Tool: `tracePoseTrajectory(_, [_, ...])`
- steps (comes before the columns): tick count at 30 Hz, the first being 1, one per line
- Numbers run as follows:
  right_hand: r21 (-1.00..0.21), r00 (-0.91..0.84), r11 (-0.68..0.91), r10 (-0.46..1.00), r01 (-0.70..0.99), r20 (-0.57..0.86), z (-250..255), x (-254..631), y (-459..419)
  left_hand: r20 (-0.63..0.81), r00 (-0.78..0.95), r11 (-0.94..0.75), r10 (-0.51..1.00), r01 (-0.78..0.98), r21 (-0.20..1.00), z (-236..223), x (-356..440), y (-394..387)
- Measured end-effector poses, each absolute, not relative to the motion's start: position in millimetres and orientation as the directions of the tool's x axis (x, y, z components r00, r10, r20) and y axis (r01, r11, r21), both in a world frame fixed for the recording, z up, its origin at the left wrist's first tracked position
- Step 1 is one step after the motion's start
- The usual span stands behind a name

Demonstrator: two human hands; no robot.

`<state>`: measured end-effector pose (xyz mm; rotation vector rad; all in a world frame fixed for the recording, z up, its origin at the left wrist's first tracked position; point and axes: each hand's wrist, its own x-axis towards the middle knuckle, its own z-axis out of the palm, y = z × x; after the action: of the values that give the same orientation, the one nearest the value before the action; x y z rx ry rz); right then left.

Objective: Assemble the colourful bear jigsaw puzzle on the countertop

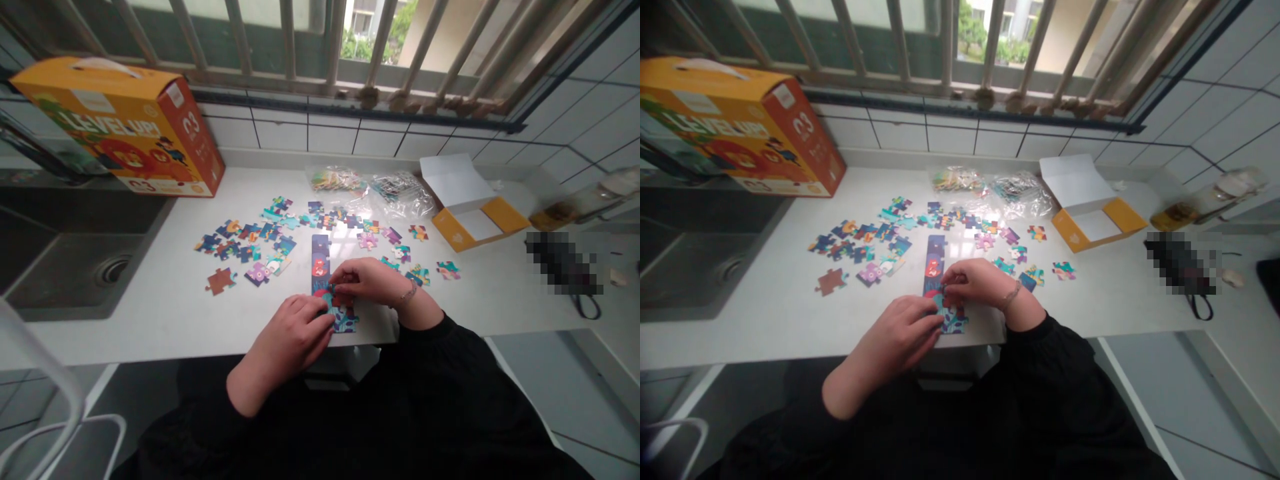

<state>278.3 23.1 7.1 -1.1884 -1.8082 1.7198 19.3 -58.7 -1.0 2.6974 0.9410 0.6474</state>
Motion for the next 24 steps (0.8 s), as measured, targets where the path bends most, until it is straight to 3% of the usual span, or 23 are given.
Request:
tracePoseTrajectory(5, [-0.892,-0.499,0.085,0.851,0.443,-0.167,7,275,17,0.318,0.704,-0.769,0.635,0.541,0.34,-1,19,-59])
tracePoseTrajectory(10, [-0.669,-0.472,0.378,0.88,0.64,0.045,7,276,13,0.336,0.713,-0.786,0.616,0.527,0.323,-1,19,-59])
tracePoseTrajectory(19, [-0.706,-0.455,0.392,0.884,0.589,0.112,3,279,11,0.334,0.718,-0.79,0.611,0.524,0.319,-1,19,-58])
tracePoseTrajectory(24, [-0.622,-0.41,0.43,0.893,0.655,0.186,1,287,10,0.354,0.711,-0.794,0.607,0.522,0.314,-2,20,-58])
